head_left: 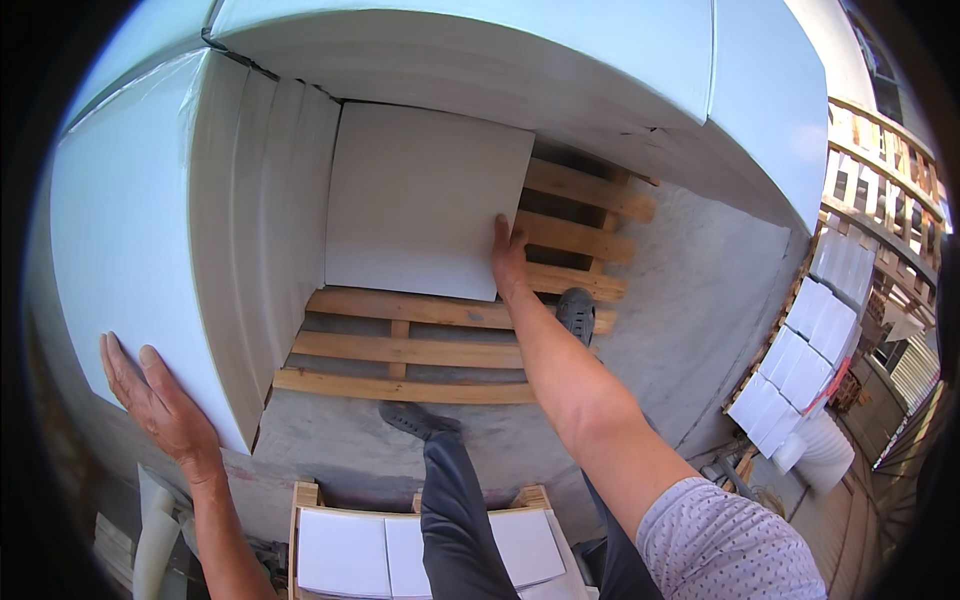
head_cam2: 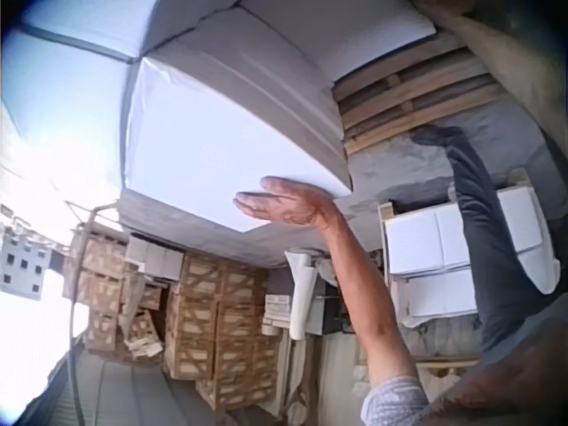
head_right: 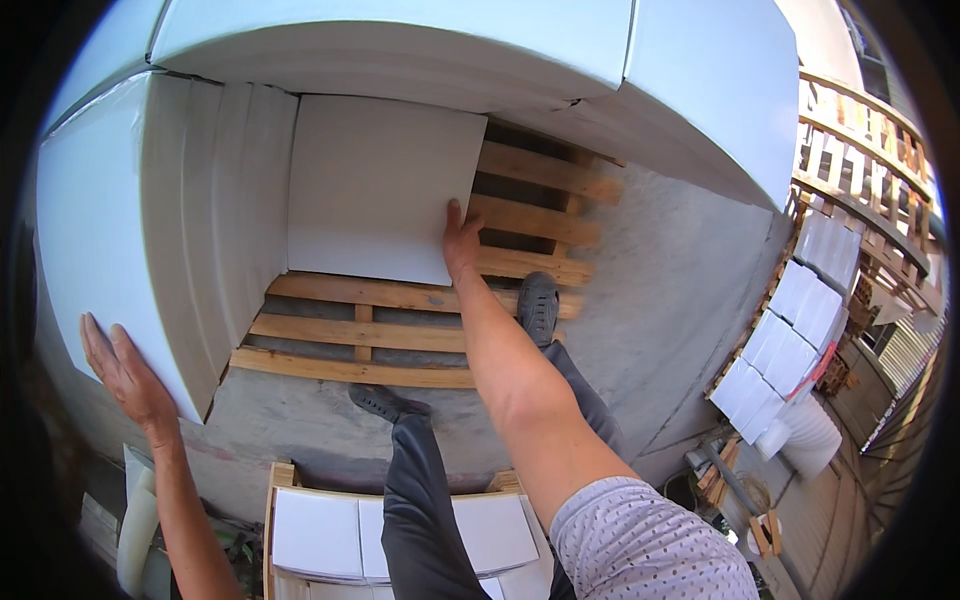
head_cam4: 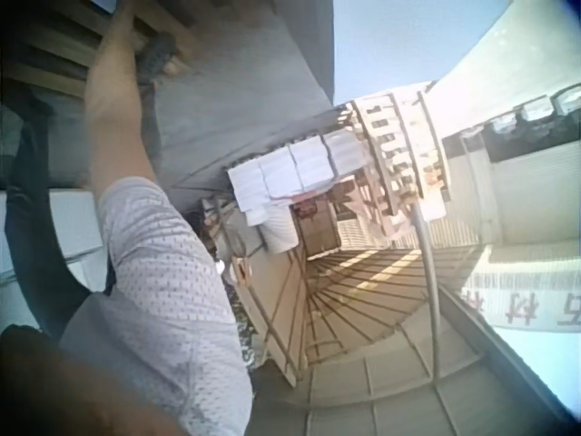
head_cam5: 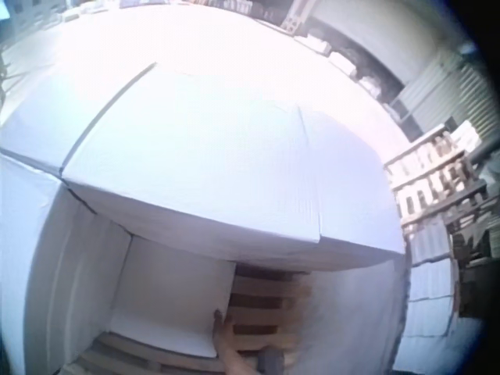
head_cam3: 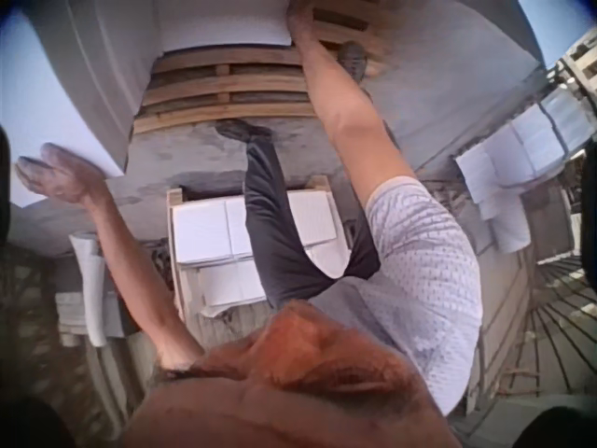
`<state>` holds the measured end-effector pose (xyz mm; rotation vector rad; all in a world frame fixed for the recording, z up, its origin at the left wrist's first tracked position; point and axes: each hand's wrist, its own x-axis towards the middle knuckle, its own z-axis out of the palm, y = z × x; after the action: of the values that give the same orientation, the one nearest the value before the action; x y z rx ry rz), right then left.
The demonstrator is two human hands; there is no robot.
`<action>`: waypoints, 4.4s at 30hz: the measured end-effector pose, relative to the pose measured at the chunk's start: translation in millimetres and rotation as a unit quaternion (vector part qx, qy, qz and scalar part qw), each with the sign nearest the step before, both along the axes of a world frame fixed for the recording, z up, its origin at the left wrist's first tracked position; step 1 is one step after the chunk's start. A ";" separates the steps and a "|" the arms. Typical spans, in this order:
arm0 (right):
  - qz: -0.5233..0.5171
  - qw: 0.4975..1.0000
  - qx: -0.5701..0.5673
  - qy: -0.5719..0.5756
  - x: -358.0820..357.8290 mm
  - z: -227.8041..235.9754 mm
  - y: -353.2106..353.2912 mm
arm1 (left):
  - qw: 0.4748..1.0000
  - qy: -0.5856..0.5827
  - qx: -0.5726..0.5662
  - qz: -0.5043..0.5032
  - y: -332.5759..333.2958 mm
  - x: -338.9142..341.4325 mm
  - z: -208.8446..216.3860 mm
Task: The person repeatedly picks up white rectangular tiles from a stack on a wooden pallet and places them onto a larger wooden frame covered with a white sheet. The person walks back and forth between the two locations, handling one tile at a time.
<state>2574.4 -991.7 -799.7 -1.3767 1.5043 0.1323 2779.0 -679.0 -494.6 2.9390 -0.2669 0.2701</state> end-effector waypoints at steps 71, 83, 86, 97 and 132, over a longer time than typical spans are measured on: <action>-0.032 0.986 0.147 -0.066 -64.8 126.7 47.3 | 0.995 -0.073 0.062 0.016 4.5 -1.6 3.4; 0.128 0.961 0.242 -0.029 -9.9 199.2 -1.1 | 0.996 -0.072 0.042 0.028 -0.5 0.1 13.5; 0.120 0.962 0.237 -0.065 -16.5 197.0 21.9 | 0.996 -0.066 0.054 0.028 1.7 -0.3 13.6; 0.074 0.983 0.158 -0.058 -66.1 224.1 83.3 | 0.995 -0.054 0.056 0.060 0.3 -2.9 9.9; 0.371 0.905 0.081 0.191 145.2 311.2 34.5 | 0.043 0.408 -0.762 0.502 -28.9 -254.0 -73.9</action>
<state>2719.5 -957.2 -488.5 -1.7888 1.1510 1.0341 2525.0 -707.9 -568.4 0.1236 1.3061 -0.6256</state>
